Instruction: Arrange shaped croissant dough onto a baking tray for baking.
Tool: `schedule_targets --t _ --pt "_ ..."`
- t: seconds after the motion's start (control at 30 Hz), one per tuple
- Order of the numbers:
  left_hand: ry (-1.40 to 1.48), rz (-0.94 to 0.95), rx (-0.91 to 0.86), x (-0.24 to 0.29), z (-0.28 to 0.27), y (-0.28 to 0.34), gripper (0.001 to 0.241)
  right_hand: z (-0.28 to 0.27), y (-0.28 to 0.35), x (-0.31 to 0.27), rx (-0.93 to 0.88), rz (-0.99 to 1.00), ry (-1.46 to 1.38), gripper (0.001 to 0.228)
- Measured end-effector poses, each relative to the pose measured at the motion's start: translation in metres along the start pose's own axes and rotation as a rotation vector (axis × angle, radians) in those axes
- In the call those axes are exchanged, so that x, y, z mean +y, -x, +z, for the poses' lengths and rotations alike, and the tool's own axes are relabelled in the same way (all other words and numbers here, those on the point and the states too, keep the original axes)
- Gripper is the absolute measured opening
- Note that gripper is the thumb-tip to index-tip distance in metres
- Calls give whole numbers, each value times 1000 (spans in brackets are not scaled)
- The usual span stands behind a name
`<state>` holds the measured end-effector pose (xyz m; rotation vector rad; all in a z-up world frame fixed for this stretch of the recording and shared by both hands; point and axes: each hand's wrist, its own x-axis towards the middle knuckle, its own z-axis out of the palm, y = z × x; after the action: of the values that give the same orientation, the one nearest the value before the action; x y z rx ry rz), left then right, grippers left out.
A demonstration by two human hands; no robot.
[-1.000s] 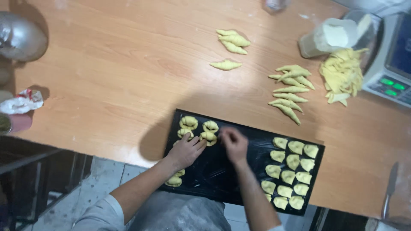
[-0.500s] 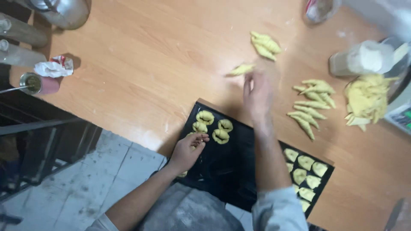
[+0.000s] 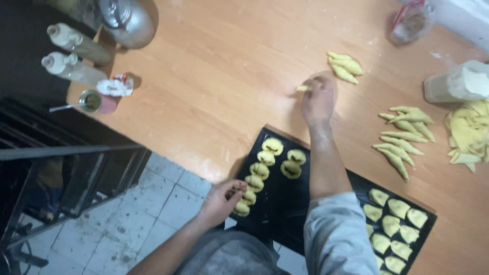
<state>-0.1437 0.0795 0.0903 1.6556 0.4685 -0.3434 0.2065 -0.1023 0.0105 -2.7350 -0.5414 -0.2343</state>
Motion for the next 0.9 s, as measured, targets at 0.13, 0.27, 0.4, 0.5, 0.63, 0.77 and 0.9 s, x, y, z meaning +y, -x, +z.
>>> schedule_targets --t 0.13,0.27,0.4,0.5,0.63,0.77,0.9 --pt "209 13 -35 5 -3 -9 22 -20 76 -29 75 282 -1168 38" --pt "664 12 -88 46 12 -25 36 -93 175 -106 24 675 -1864 36" --pt "1027 136 -126 18 43 -36 38 -113 248 -136 89 663 -1875 40" --pt "1084 122 -233 47 43 -16 36 -131 274 -137 189 629 -1865 40" --pt "1098 68 -324 74 45 -3 36 -170 281 -145 224 650 -1932 45" --pt "1210 52 -389 70 46 -3 26 -175 292 -136 409 625 -2052 44" --pt "1277 100 -777 62 27 -15 20 -173 329 -104 267 664 -2425 30"
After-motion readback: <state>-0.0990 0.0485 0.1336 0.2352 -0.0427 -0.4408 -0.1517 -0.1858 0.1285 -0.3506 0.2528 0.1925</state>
